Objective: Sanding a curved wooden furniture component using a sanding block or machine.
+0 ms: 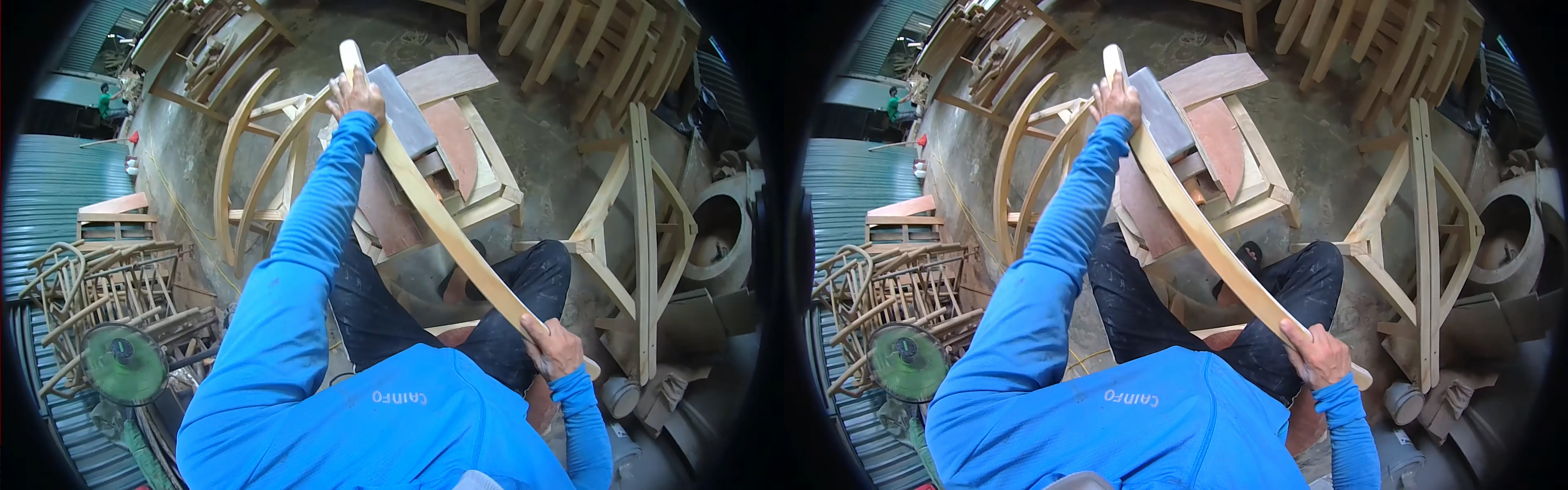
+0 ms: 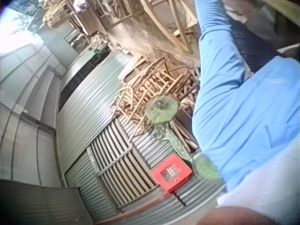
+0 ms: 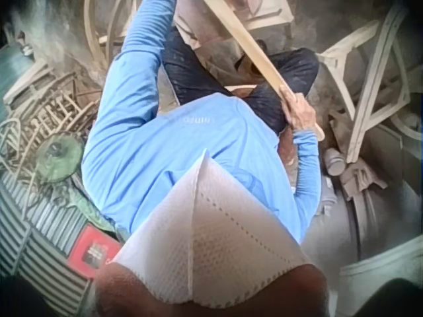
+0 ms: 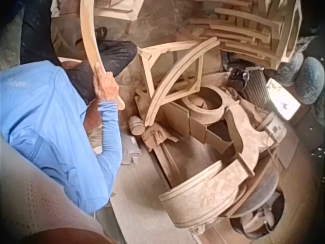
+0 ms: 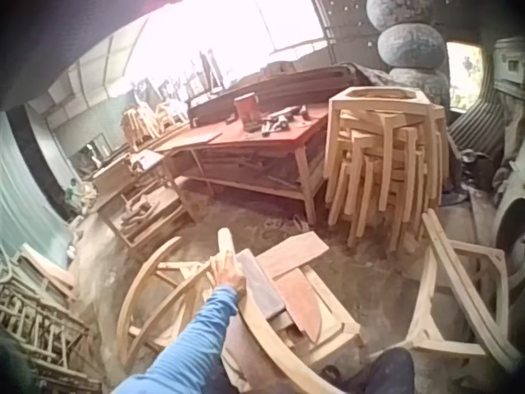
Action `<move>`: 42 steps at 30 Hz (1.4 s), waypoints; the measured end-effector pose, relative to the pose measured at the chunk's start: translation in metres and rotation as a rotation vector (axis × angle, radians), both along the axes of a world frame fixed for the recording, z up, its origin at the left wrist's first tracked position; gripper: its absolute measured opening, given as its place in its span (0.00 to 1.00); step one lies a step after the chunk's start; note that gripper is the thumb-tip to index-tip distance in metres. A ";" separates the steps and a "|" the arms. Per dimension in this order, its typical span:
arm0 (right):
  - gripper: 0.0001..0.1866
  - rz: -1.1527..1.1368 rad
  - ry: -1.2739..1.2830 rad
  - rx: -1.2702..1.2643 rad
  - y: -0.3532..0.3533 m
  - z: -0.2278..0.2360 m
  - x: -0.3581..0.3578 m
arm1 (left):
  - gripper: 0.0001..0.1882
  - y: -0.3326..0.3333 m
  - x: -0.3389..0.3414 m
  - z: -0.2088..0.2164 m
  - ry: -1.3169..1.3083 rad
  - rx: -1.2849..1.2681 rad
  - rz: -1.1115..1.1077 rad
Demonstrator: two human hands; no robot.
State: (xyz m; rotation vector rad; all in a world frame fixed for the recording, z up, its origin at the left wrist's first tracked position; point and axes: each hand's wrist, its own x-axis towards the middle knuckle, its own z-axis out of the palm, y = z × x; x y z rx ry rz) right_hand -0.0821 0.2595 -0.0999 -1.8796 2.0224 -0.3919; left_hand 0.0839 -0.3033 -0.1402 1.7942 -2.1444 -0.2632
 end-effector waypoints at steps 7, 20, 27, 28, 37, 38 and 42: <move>0.38 -0.070 -0.036 -0.017 -0.097 0.003 0.026 | 0.33 -0.107 -0.014 0.002 0.075 -0.052 -0.020; 0.35 -0.176 0.018 -0.031 -0.281 -0.010 0.047 | 0.37 -0.065 -0.032 0.010 0.052 0.030 0.021; 0.44 -0.058 -0.120 -0.090 -0.185 -0.030 0.040 | 0.41 0.060 -0.012 -0.001 -0.079 -0.013 -0.007; 0.46 -0.048 -0.115 -0.023 -0.156 -0.022 0.041 | 0.42 0.091 -0.007 -0.005 -0.073 -0.013 -0.019; 0.46 -0.098 -0.199 0.084 0.054 -0.017 0.024 | 0.40 0.230 -0.009 -0.005 -0.098 -0.008 -0.012; 0.45 -0.097 -0.185 0.023 0.054 -0.016 0.022 | 0.40 0.218 -0.011 -0.005 -0.098 -0.006 -0.015; 0.42 -0.124 -0.174 -0.127 0.019 -0.010 0.020 | 0.39 0.157 -0.013 -0.012 0.005 -0.050 0.008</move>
